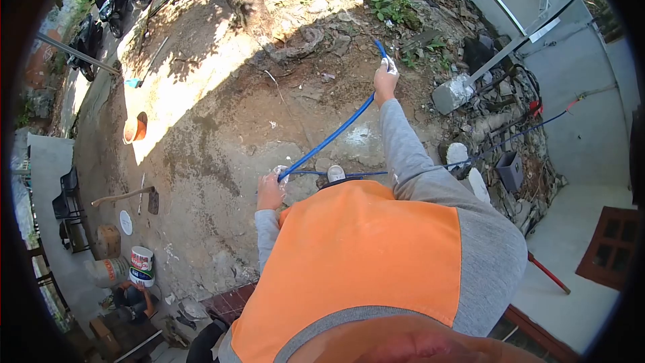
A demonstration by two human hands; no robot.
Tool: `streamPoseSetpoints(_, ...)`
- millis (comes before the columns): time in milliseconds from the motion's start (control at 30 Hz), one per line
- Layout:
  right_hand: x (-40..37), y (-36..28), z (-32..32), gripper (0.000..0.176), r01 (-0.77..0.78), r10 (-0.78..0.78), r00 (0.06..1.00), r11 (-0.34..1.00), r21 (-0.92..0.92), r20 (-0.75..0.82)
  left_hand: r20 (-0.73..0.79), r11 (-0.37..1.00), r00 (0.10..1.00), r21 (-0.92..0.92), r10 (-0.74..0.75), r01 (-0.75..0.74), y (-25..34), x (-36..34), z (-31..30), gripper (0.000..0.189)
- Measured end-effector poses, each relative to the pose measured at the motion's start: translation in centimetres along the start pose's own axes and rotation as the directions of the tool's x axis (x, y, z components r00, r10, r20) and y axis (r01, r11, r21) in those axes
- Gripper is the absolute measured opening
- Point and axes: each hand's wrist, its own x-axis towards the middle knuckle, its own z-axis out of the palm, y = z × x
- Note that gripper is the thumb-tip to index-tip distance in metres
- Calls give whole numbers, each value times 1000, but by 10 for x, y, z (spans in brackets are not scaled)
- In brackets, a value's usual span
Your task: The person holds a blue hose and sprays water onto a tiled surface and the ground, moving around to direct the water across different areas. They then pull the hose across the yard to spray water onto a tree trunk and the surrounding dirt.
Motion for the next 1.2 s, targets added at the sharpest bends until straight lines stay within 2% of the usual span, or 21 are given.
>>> streamPoseSetpoints(67,0,-2,12,27,-14,11,999,998,64,46,-19,1000,1000,-18,-6,6,-3,4,-2,28)
streamPoseSetpoints(133,2,-7,20,27,-21,19,999,997,71,33,-46,982,994,-164,-99,91,-3,7,-4,28)
streamPoseSetpoints(200,0,-6,23,27,-94,86,987,994,52,132,-78,988,991,-125,-104,94,3,9,-10,28)
streamPoseSetpoints(233,0,-6,24,27,-65,61,987,998,23,149,-103,992,989,-82,-104,96,5,11,-14,28)
streamPoseSetpoints(333,-7,-19,26,27,-61,63,993,998,-18,102,-113,976,981,-167,-159,139,11,15,-23,27)
streamPoseSetpoints(400,-5,-17,29,27,-69,68,992,998,3,103,-128,981,981,-150,-144,124,11,18,-26,27)
streamPoseSetpoints(533,4,-14,49,26,-108,98,980,993,46,171,-117,984,982,-120,-146,132,18,28,-37,26)
streamPoseSetpoints(633,8,-12,70,26,-120,113,974,993,21,194,-118,987,986,-116,-121,108,-8,47,-20,25)
streamPoseSetpoints(700,23,-9,91,26,-110,110,972,994,-13,208,-98,976,985,-179,-143,124,-16,64,-18,25)
streamPoseSetpoints(767,37,-3,115,26,-119,111,972,992,30,206,-75,960,983,-241,-165,143,-21,82,-11,24)
streamPoseSetpoints(833,55,-1,138,26,-99,88,977,994,49,196,23,934,962,-231,-273,271,-27,110,-10,23)
streamPoseSetpoints(933,87,0,189,27,-29,9,986,993,118,168,-56,971,981,-162,-185,174,-37,158,-6,22)
streamPoseSetpoints(1000,100,-2,207,28,64,-82,980,992,105,179,-50,971,989,-205,-138,125,-45,190,-12,20)
streamPoseSetpoints(1033,105,-13,216,29,12,-30,974,997,80,223,-42,969,995,-236,-91,78,-50,206,-15,19)
streamPoseSetpoints(1067,116,-19,232,29,24,-43,972,996,85,229,-55,967,995,-243,-87,71,-53,225,-20,19)
streamPoseSetpoints(1133,136,-26,256,28,109,-123,988,984,141,93,-17,940,993,-326,-117,105,-56,255,-24,21)
streamPoseSetpoints(1200,141,-47,269,28,54,-84,987,976,211,136,11,942,996,-324,-93,92,-46,280,-43,22)
